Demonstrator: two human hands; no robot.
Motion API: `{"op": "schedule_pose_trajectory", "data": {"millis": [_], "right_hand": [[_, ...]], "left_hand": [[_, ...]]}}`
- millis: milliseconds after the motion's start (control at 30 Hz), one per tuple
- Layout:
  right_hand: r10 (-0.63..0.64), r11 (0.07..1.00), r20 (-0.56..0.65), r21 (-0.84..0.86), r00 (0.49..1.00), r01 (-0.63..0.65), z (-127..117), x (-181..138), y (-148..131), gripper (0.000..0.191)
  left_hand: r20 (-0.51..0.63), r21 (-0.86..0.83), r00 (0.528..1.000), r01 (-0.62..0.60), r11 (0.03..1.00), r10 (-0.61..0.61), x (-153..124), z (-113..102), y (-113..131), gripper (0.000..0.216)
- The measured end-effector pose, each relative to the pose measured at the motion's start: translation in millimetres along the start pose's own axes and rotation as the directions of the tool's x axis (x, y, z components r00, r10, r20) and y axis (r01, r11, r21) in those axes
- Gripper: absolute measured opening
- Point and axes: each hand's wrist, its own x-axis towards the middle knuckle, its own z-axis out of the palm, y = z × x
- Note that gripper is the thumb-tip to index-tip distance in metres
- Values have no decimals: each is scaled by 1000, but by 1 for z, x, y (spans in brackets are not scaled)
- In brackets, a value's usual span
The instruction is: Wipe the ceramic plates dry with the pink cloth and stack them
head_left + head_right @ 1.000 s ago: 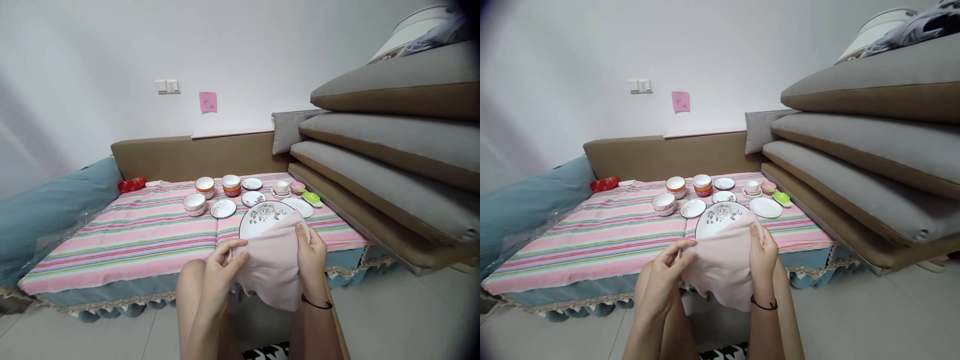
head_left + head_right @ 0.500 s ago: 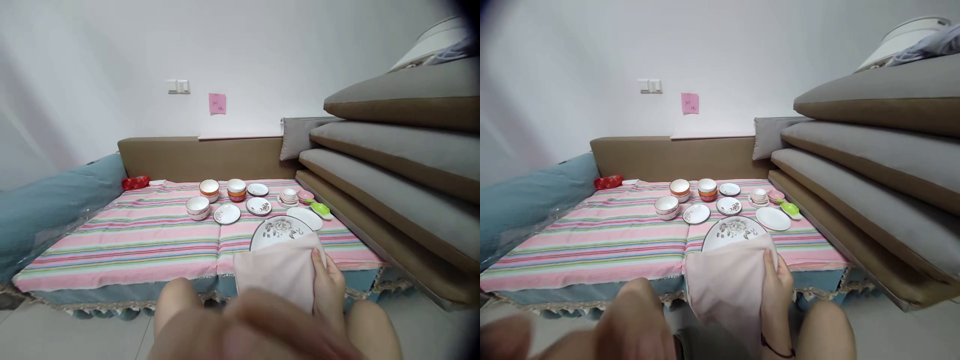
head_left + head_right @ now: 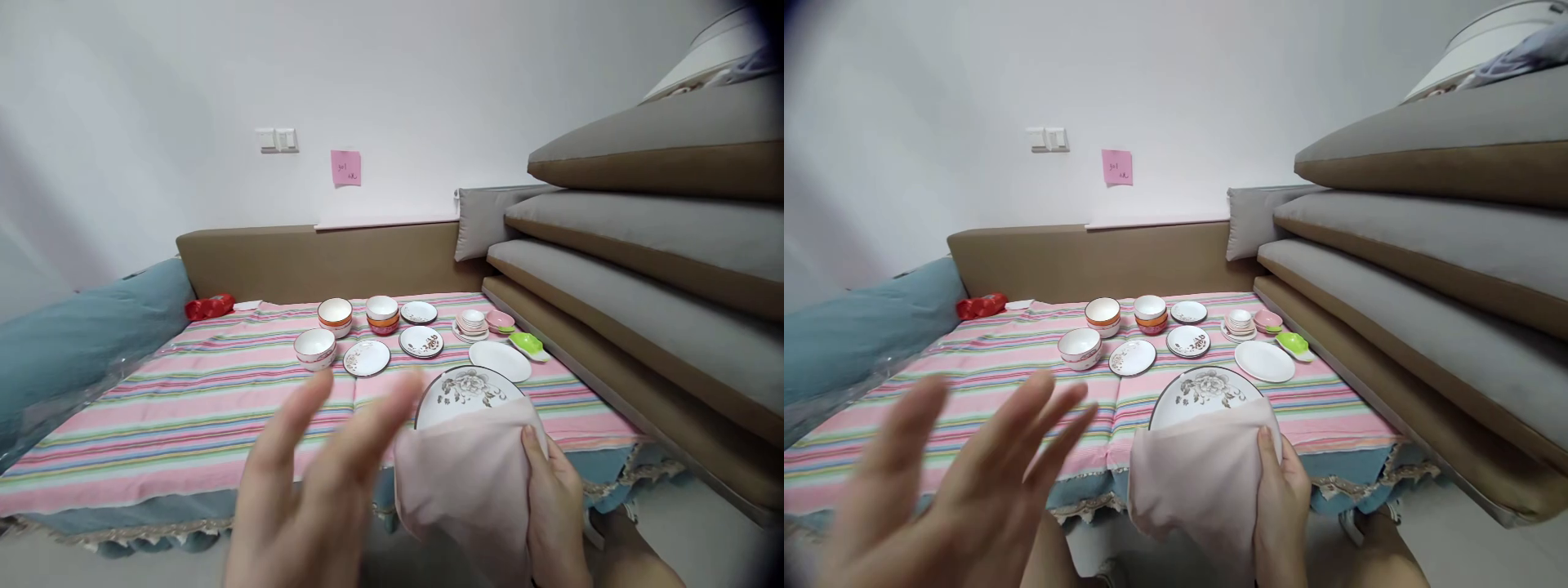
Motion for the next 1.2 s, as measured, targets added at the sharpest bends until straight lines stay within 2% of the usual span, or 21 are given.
{"op": "schedule_pose_trajectory", "data": {"millis": [67,133,233,300,433,567,667,767,900,1033,1100,1200], "right_hand": [[15,999,20,41,1000,-16,4,1,1,58],[30,997,42,76,999,-33,8,1,1,58],[77,987,102,133,992,-90,15,0,1,54],[82,985,150,139,985,-104,18,-1,3,52],[-8,999,223,40,975,-1,23,-2,7,44],[-57,994,275,-76,960,81,26,-2,8,38],[-42,987,342,-133,939,93,26,0,9,36],[14,988,424,-147,905,54,26,2,11,37],[33,986,467,-158,883,46,26,-2,10,36],[30,974,522,-206,852,92,26,-7,4,35],[-28,952,557,-239,830,192,25,-6,2,35],[-227,849,546,-295,806,439,24,-2,2,32]], "left_hand": [[57,85,995,-81,993,77,18,16,0,64],[147,224,986,-112,968,80,33,29,-13,61],[273,438,959,-58,897,-71,46,35,-45,50],[316,478,937,-23,878,-147,49,34,-66,47],[272,448,934,91,889,-233,53,30,-89,50],[222,391,955,100,915,-199,65,22,-94,47],[201,410,968,57,910,-152,73,12,-92,39],[230,420,959,52,906,-162,74,7,-87,37],[234,374,948,117,920,-216,70,10,-83,44],[162,275,971,129,953,-178,62,15,-86,45],[84,214,983,145,966,-166,57,16,-89,44],[-14,179,985,173,968,-173,52,15,-95,42]]}}
